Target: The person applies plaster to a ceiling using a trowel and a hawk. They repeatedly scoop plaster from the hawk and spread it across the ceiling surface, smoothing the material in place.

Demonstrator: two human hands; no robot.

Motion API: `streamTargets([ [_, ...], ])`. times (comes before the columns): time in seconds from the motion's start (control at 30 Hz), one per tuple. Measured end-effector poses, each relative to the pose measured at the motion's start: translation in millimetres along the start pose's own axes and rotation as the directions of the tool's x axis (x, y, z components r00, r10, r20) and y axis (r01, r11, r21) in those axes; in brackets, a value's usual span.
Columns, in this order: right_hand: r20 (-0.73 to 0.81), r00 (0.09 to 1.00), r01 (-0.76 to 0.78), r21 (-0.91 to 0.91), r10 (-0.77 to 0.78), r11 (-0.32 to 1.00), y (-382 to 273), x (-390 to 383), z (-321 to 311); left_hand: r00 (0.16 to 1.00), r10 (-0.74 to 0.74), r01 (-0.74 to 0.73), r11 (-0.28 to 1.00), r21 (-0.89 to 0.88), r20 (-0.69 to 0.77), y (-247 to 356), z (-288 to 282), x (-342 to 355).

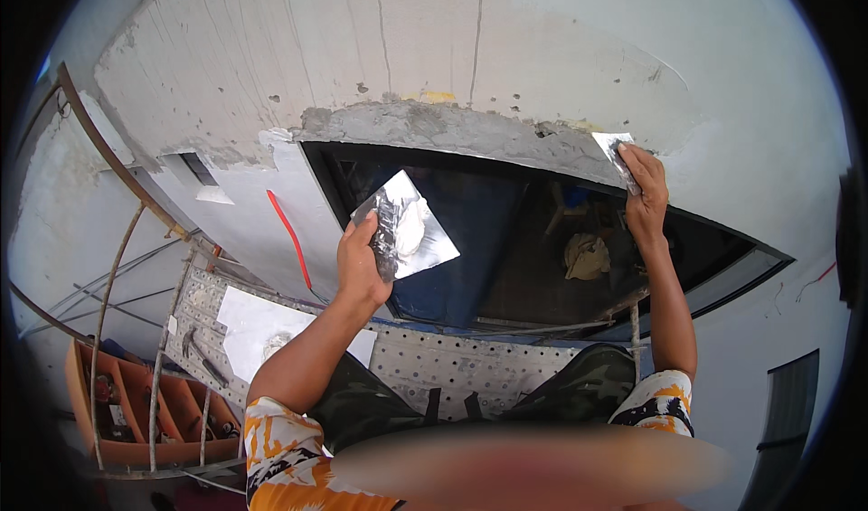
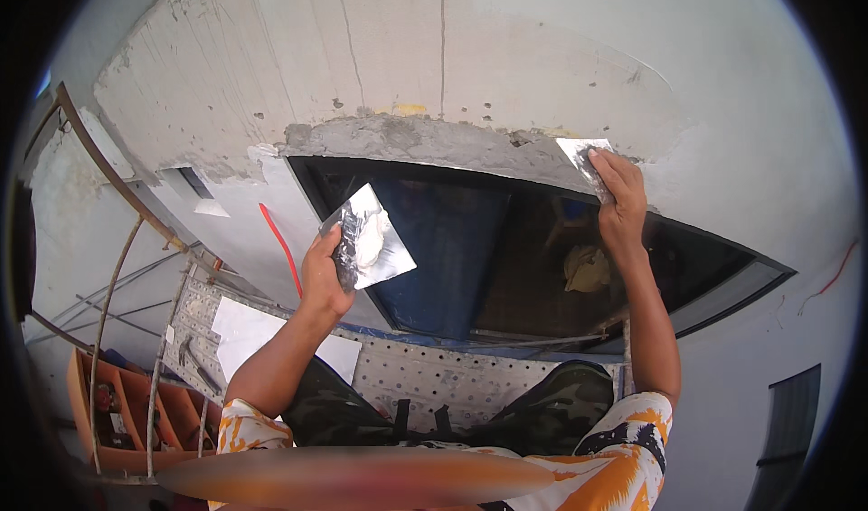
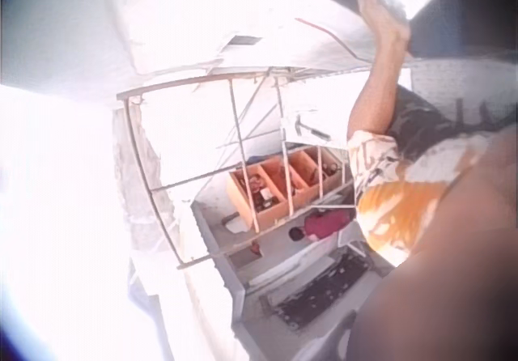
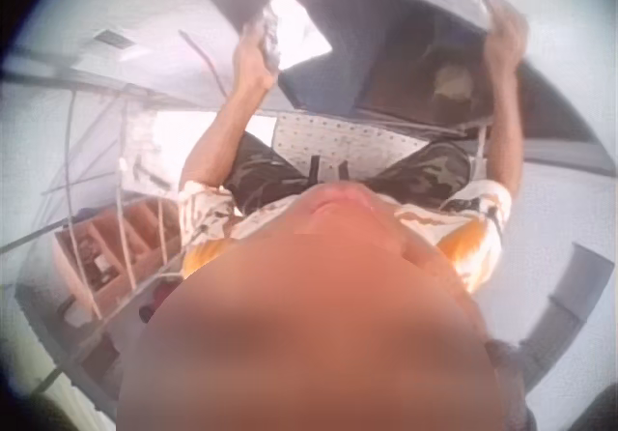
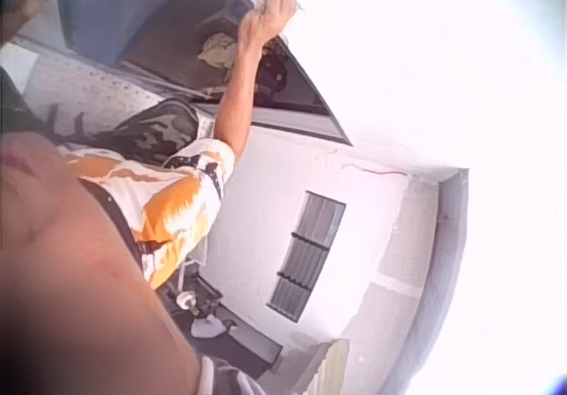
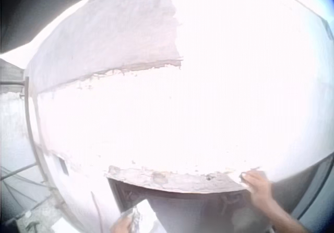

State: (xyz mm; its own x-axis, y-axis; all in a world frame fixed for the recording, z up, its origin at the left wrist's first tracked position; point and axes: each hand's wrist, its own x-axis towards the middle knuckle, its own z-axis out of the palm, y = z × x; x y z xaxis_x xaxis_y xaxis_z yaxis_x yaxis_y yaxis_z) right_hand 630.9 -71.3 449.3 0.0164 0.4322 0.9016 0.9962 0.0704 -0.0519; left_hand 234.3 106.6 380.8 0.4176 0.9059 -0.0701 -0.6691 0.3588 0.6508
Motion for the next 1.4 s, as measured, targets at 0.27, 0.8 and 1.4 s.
streamTargets([
  [0.27, 0.47, 0.681, 0.395, 0.41, -0.562, 0.822, -194.4, 74.4, 44.2, 0.989, 0.058, -0.071, 0.993, 0.091, 0.139, 2.5, 34.6, 3.0],
  [0.8, 0.802, 0.576, -0.607, 0.548, -0.156, 0.576, -112.6, 51.0, 39.9, 0.987, 0.095, -0.083, 0.992, 0.099, -0.127, 38.6, 4.7, 18.5],
  [1.4, 0.294, 0.663, 0.684, -0.613, -0.689, 0.396, 33.1, 222.0, 84.2, 0.999, -0.034, 0.035, 0.975, 0.217, -0.01, -8.0, 4.5, 26.9],
])
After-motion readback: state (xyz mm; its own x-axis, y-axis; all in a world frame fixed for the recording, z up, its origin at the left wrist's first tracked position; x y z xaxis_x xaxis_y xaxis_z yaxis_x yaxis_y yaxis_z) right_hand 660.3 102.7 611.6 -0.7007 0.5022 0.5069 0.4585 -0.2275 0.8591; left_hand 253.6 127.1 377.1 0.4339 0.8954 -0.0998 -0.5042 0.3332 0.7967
